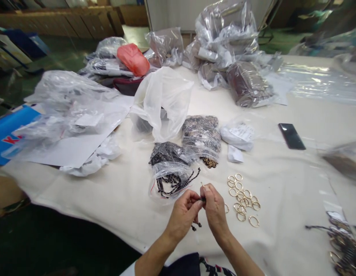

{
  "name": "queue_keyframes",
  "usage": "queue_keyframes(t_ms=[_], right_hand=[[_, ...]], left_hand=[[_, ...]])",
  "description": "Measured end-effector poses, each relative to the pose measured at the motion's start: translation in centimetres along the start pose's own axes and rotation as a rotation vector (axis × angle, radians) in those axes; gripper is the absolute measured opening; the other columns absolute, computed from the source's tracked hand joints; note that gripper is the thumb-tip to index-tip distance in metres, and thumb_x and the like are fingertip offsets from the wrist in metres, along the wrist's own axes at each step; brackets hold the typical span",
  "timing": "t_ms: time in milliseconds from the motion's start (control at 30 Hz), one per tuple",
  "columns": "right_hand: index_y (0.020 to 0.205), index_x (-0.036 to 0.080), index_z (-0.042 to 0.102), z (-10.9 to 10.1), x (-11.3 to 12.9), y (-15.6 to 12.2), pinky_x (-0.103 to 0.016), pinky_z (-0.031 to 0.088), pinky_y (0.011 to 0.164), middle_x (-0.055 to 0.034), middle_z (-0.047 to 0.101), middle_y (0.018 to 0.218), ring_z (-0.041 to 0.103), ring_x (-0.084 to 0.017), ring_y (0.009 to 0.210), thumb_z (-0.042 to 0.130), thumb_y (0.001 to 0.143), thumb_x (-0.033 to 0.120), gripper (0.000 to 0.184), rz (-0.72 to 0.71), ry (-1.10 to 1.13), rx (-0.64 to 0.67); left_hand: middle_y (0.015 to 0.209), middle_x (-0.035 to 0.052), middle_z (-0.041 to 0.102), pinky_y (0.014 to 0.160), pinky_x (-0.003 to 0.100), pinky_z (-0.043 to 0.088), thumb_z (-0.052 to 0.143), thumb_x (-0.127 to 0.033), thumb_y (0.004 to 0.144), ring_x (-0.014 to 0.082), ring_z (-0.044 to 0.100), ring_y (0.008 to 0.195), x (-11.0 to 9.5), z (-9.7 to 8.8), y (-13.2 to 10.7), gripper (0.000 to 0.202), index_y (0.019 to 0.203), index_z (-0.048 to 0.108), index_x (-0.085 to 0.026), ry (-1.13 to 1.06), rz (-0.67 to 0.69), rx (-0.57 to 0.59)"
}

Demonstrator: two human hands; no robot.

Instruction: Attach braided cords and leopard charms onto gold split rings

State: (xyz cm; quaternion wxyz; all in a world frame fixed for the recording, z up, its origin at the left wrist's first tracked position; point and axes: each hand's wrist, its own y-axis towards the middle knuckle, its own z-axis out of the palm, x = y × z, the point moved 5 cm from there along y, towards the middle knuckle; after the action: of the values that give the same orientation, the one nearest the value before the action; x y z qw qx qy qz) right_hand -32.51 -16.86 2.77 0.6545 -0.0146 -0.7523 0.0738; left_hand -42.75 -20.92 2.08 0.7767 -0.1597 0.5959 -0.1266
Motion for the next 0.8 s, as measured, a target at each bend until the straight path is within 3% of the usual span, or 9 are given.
queue_keyframes(t_ms=[167, 367, 500, 667, 800], right_hand=[[0.063, 0.021, 0.035, -2.6, 0.1, -0.5, -0.027, 0.026, 0.052, 0.0048, 0.034, 0.058, 0.034, -0.012, 0.053, 0.036, 0.092, 0.034, 0.031, -0.134, -0.205, 0.138], [0.07, 0.02, 0.039, -1.6, 0.5, -2.4, -0.028, 0.028, 0.057, 0.0021, 0.039, 0.067, 0.041, -0.013, 0.06, 0.033, 0.092, 0.026, 0.025, -0.287, -0.339, 0.35], [0.073, 0.02, 0.04, -1.1, 0.7, -2.9, -0.028, 0.03, 0.06, 0.0009, 0.041, 0.07, 0.043, -0.014, 0.064, 0.03, 0.093, 0.023, 0.023, -0.317, -0.369, 0.379], [0.077, 0.02, 0.041, -0.8, 0.5, -3.5, -0.029, 0.032, 0.059, 0.0002, 0.043, 0.071, 0.044, -0.015, 0.064, 0.028, 0.094, 0.024, 0.021, -0.324, -0.419, 0.398], [0.07, 0.021, 0.037, -0.5, -0.1, -3.8, -0.027, 0.033, 0.055, 0.002, 0.041, 0.065, 0.042, -0.013, 0.058, 0.026, 0.094, 0.029, 0.028, -0.218, -0.328, 0.379]], left_hand=[[0.066, -0.0032, 0.057, 0.036, 0.013, 0.024, 0.057, -0.03, 0.079, 0.0009, 0.04, 0.038, -0.3, -0.6, -0.8, 0.018, 0.084, 0.049, -0.015, -0.129, -0.071, -0.02], [0.061, -0.0045, 0.053, 0.036, 0.014, 0.021, 0.058, -0.029, 0.078, 0.0008, 0.033, 0.038, -0.7, -0.2, -1.2, 0.018, 0.085, 0.053, -0.014, -0.1, -0.087, 0.015], [0.057, -0.0055, 0.049, 0.037, 0.015, 0.021, 0.061, -0.032, 0.076, 0.0019, 0.031, 0.04, -0.8, -0.4, -1.0, 0.02, 0.079, 0.053, -0.014, -0.012, -0.082, -0.029], [0.059, -0.0046, 0.05, 0.053, 0.014, 0.034, 0.064, -0.024, 0.073, 0.0043, 0.042, 0.055, -1.5, -0.6, -0.7, 0.014, 0.072, 0.054, -0.013, 0.159, 0.031, -0.075], [0.053, -0.0064, 0.047, 0.042, 0.014, 0.027, 0.065, -0.028, 0.072, 0.003, 0.035, 0.044, -0.6, -0.9, -0.4, 0.019, 0.072, 0.052, -0.014, 0.065, -0.075, -0.016]])
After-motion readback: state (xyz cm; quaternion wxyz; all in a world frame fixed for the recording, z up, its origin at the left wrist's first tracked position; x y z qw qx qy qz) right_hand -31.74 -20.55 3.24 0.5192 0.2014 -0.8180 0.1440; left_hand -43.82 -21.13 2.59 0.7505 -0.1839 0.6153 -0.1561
